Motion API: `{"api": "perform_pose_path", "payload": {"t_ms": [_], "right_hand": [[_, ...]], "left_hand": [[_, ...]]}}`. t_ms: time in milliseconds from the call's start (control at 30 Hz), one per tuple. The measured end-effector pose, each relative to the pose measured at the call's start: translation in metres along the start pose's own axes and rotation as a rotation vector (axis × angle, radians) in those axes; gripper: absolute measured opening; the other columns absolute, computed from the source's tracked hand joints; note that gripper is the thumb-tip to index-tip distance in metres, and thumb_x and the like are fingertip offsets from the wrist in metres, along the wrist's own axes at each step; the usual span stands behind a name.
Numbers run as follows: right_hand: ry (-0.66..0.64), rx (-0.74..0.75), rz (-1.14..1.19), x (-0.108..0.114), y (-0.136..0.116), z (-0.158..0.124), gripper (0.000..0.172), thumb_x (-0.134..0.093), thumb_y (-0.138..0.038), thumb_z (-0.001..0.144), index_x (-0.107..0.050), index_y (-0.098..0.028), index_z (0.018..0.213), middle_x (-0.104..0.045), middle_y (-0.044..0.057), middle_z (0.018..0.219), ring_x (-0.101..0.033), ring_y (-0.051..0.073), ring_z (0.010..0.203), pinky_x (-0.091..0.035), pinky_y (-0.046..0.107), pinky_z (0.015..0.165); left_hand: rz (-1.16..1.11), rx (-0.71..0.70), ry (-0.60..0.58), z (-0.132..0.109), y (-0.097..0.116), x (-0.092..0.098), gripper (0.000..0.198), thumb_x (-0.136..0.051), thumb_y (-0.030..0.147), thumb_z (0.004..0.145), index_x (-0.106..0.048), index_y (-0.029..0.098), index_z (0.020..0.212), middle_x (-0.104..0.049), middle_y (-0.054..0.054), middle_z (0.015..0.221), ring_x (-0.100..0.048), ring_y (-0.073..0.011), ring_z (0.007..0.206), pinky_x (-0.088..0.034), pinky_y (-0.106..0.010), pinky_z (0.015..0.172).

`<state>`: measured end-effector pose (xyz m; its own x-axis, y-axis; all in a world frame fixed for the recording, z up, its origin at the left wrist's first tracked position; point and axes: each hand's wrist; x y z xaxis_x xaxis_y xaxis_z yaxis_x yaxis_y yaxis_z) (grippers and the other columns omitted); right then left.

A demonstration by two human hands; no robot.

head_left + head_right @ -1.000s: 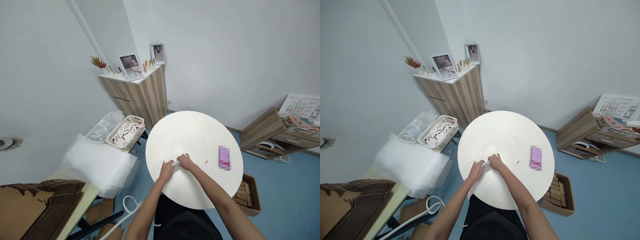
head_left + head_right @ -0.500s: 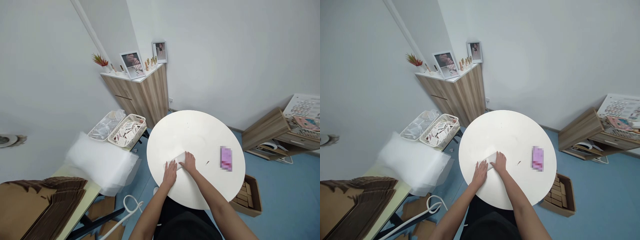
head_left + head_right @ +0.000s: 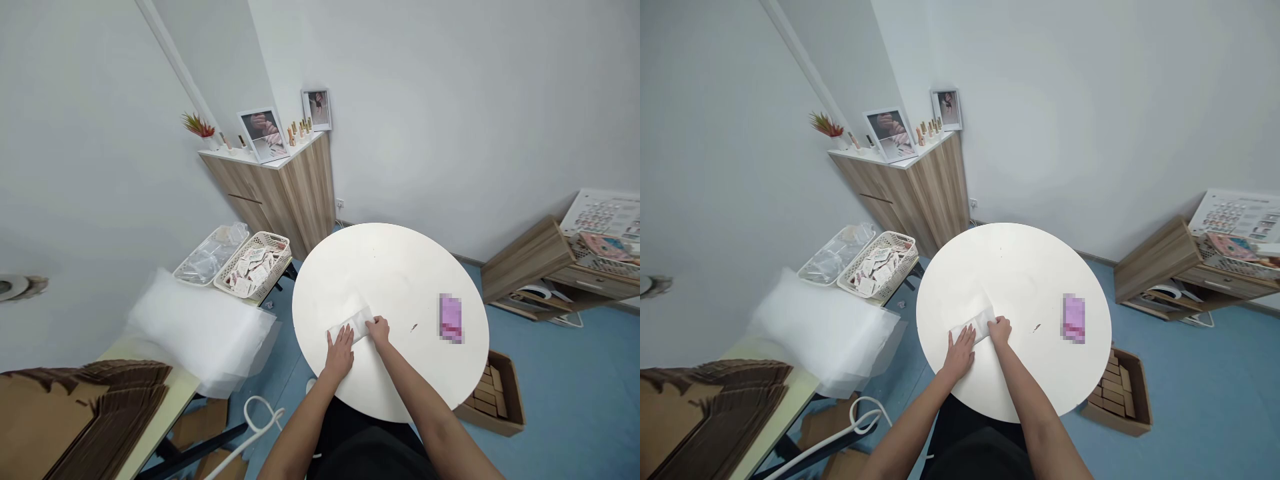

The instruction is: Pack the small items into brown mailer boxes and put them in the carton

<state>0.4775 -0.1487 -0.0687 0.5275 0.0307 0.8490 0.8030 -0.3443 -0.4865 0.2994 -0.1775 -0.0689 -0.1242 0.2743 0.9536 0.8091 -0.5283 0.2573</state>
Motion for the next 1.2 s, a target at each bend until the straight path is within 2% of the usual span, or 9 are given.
{"api": "perform_pose_path", "payload": {"t_ms": [67, 200, 333, 467, 600, 700, 800, 1033, 1200], "right_hand": [[0.03, 0.022, 0.026, 0.001, -0.008, -0.006, 0.032, -0.04, -0.019, 0.08, -0.062, -0.018, 0.104, -0.067, 0.011, 0.103, -0.062, 0.027, 0.103, -0.047, 0.04, 0.09], [-0.001, 0.42, 0.018, 0.003, -0.014, -0.024, 0.038, -0.04, -0.008, 0.076, -0.061, -0.019, 0.106, -0.062, 0.01, 0.124, -0.04, 0.026, 0.133, -0.035, 0.046, 0.109], [-0.147, 0.61, -0.101, 0.003, -0.009, -0.035, 0.056, -0.038, -0.008, 0.079, -0.05, -0.017, 0.132, -0.048, 0.011, 0.145, -0.031, 0.027, 0.14, -0.027, 0.053, 0.113], [-0.275, 0.605, -0.218, 0.008, -0.006, -0.042, 0.068, -0.039, -0.013, 0.079, -0.033, -0.014, 0.147, -0.028, 0.012, 0.158, -0.018, 0.027, 0.146, -0.017, 0.055, 0.116], [-0.311, 0.633, -0.28, 0.019, -0.013, -0.047, 0.059, -0.043, -0.018, 0.08, -0.044, -0.011, 0.138, -0.021, 0.014, 0.16, -0.013, 0.031, 0.147, -0.01, 0.055, 0.118], [-0.307, 0.656, -0.31, 0.023, -0.018, -0.048, 0.056, -0.046, -0.018, 0.078, -0.047, -0.01, 0.134, -0.024, 0.016, 0.159, -0.017, 0.031, 0.146, -0.013, 0.052, 0.117], [-0.302, 0.621, -0.326, 0.022, -0.021, -0.049, 0.058, -0.048, -0.019, 0.077, -0.047, -0.011, 0.134, -0.025, 0.015, 0.158, -0.025, 0.032, 0.143, -0.02, 0.049, 0.113], [-0.291, 0.6, -0.284, 0.019, -0.018, -0.05, 0.054, -0.048, -0.02, 0.076, -0.049, -0.012, 0.129, -0.024, 0.014, 0.159, -0.028, 0.033, 0.139, -0.023, 0.049, 0.109], [-0.302, 0.592, -0.268, 0.021, -0.019, -0.052, 0.054, -0.048, -0.021, 0.077, -0.048, -0.012, 0.13, -0.023, 0.015, 0.159, -0.027, 0.032, 0.139, -0.022, 0.048, 0.109]], "left_hand": [[0.003, 0.017, -0.001, -0.002, -0.001, -0.002, 0.071, -0.043, 0.021, 0.085, -0.023, 0.028, 0.152, -0.024, -0.006, 0.159, -0.017, -0.0351, 0.146, -0.006, -0.072, 0.111], [-0.062, 0.029, -0.054, -0.003, -0.005, 0.003, 0.077, -0.044, 0.018, 0.081, -0.02, 0.031, 0.153, -0.021, -0.004, 0.161, -0.014, -0.0367, 0.147, -0.008, -0.075, 0.109], [-0.197, 0.033, -0.114, -0.004, -0.011, 0.012, 0.08, -0.04, 0.009, 0.075, -0.024, 0.03, 0.151, -0.021, -0.003, 0.16, -0.017, -0.0292, 0.148, -0.011, -0.071, 0.111], [-0.351, 0.146, 0.136, -0.012, -0.019, 0.004, 0.063, -0.034, 0.007, 0.082, -0.039, 0.026, 0.141, -0.033, -0.006, 0.156, -0.028, -0.0205, 0.144, -0.015, -0.058, 0.117], [-0.53, 0.544, 0.429, -0.024, -0.024, -0.013, 0.046, -0.046, 0.026, 0.088, -0.042, 0.018, 0.133, -0.048, -0.018, 0.141, -0.043, -0.0283, 0.134, -0.034, -0.053, 0.111], [-0.735, 0.847, 0.389, -0.024, -0.022, -0.02, 0.053, -0.055, 0.039, 0.085, -0.042, 0.014, 0.129, -0.057, -0.019, 0.124, -0.058, -0.03, 0.117, -0.048, -0.048, 0.097], [-0.952, 0.992, 0.289, -0.015, -0.015, -0.021, 0.049, -0.057, 0.045, 0.083, -0.049, 0.014, 0.121, -0.064, -0.017, 0.112, -0.066, -0.0274, 0.101, -0.054, -0.043, 0.086], [-1.117, 1.014, 0.291, -0.008, -0.009, -0.02, 0.028, -0.055, 0.044, 0.081, -0.063, 0.017, 0.083, -0.068, -0.008, 0.072, -0.069, -0.0255, 0.072, -0.054, -0.038, 0.063], [-1.203, 1.004, 0.359, -0.005, -0.007, -0.017, 0.025, -0.053, 0.042, 0.08, -0.061, 0.018, 0.077, -0.068, -0.006, 0.073, -0.068, -0.0215, 0.072, -0.055, -0.035, 0.066]]}}
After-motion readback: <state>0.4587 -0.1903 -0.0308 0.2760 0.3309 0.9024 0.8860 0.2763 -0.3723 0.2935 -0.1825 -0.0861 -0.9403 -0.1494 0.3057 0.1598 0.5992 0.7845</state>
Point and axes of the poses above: each hand's wrist, its own z-axis towards the middle knuckle, its own x-axis out of the back of the hand, y = z × x
